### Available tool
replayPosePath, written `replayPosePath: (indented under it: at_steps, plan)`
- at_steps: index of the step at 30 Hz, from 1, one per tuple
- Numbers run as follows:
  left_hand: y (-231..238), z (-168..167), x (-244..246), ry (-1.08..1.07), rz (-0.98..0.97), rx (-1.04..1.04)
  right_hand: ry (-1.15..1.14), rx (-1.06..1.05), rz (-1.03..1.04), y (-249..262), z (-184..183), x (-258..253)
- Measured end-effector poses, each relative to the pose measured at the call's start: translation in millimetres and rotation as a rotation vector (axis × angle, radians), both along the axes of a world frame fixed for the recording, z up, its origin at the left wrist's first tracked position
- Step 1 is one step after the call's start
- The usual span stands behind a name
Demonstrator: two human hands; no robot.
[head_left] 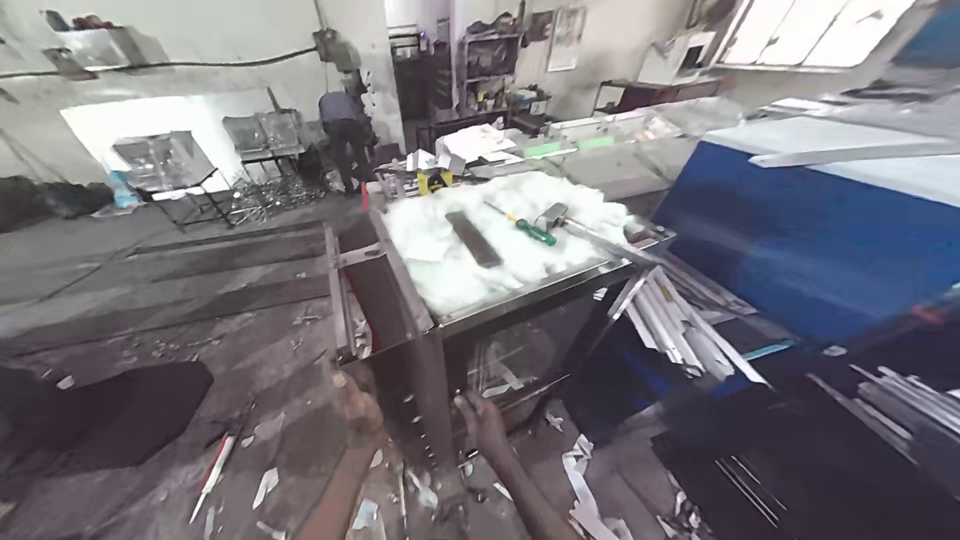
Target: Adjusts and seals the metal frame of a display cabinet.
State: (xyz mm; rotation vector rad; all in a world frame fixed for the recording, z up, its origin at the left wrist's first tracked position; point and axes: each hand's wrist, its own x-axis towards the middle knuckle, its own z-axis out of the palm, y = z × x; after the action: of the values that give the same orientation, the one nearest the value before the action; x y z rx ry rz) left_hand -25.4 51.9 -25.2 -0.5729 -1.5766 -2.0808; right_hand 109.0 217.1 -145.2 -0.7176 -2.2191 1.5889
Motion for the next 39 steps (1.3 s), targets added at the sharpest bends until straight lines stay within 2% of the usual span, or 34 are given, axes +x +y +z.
replayPosePath:
  at_steps: [3,5,6,9,11,13,15,18,20,24,26,29,32,35,39]
  plan:
    - [0,3,7,0.015,0.019,0.023,-0.241,0.173,0.115,9,25,10]
    - [0,2,7,0.027,0.011,0.012,-0.389,0.315,0.168,14,62,32]
    - [1,2,5,0.031,0.010,0.009,-0.364,0.412,0.143,15,84,46]
    - [-7,7,7,-0.011,0.015,-0.029,0.246,0.672,-0.009,20,156,63]
    - [-9,20,17,-0.051,-0.022,-0.057,0.485,0.825,0.006,39,220,47]
    - [-7,18,15,-0.034,-0.025,-0.038,0.408,1.002,0.062,59,277,15]
    - [-6,15,12,-0.038,0.010,-0.032,0.246,1.138,0.167,77,310,-30]
    - [-7,12,9,-0.067,-0.021,-0.017,0.066,1.287,0.284,89,328,-88]
    - [-7,18,10,-0.108,-0.073,0.024,0.036,1.327,0.311,92,332,-111]
    - [-12,8,14,-0.172,-0.128,0.081,0.070,1.251,0.185,95,343,-117]
    - [-10,7,8,-0.161,-0.152,0.109,0.248,1.131,0.051,93,354,-106]
    - [-16,-1,12,-0.142,-0.132,0.078,0.555,0.929,-0.140,77,341,-55]
    - [-12,3,6,-0.112,-0.098,0.057,0.602,0.695,-0.246,58,297,6]
    - [-8,9,5,-0.031,-0.083,0.076,0.457,0.332,-0.211,31,204,62]
    - [-2,18,11,0.016,-0.037,0.051,0.093,-0.233,-0.158,-8,61,123]
